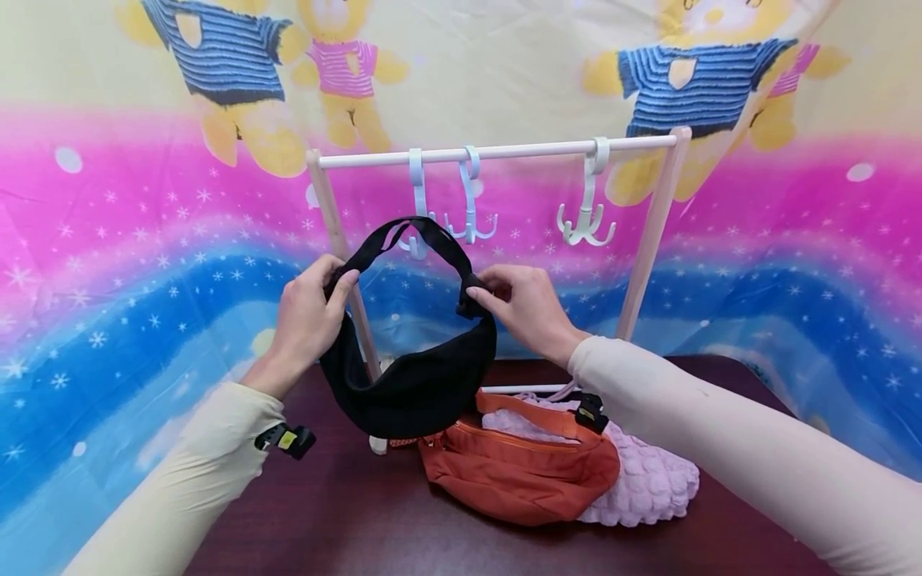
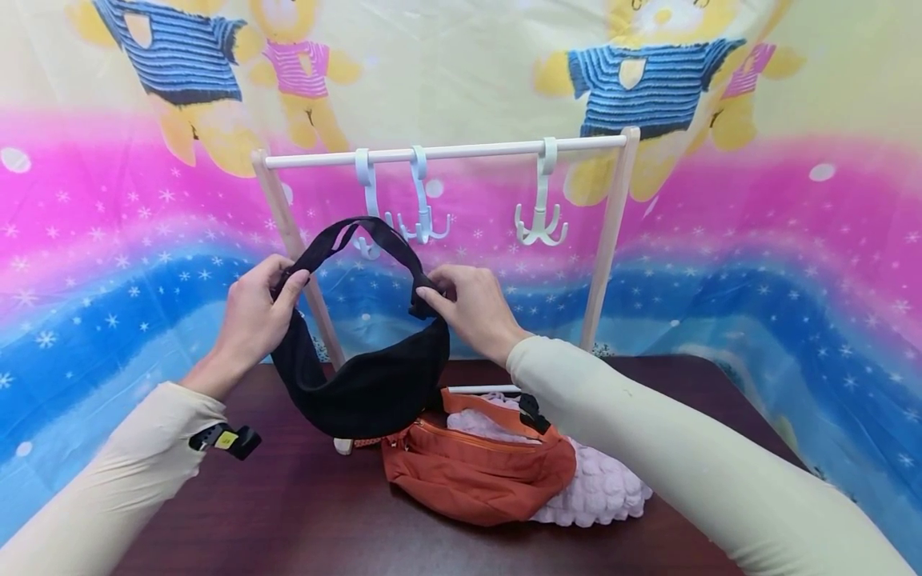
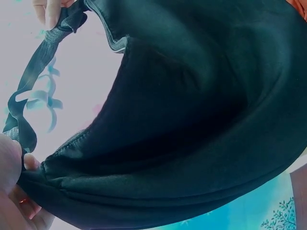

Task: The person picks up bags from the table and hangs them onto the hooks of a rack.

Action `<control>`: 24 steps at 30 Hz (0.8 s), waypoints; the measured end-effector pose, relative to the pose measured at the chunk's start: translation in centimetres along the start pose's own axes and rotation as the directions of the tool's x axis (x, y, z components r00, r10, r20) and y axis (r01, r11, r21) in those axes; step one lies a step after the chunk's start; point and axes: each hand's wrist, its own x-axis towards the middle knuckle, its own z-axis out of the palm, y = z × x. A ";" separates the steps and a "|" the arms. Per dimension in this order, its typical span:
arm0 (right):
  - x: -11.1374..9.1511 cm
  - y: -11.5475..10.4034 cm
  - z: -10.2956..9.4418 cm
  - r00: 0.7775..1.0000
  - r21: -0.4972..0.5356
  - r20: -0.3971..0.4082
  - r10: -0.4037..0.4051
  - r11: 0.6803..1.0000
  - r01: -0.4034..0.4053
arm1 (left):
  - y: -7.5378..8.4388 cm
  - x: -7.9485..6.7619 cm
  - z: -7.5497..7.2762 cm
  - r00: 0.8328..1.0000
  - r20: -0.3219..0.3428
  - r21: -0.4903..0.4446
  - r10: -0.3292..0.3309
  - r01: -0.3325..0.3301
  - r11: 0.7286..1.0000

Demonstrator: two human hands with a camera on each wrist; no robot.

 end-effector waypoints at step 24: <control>-0.4 0.4 0.8 0.998 -0.038 0.059 -0.001 0.999 0.004 | -0.5 -0.6 0.3 0.998 0.056 0.031 -0.020 0.019 0.999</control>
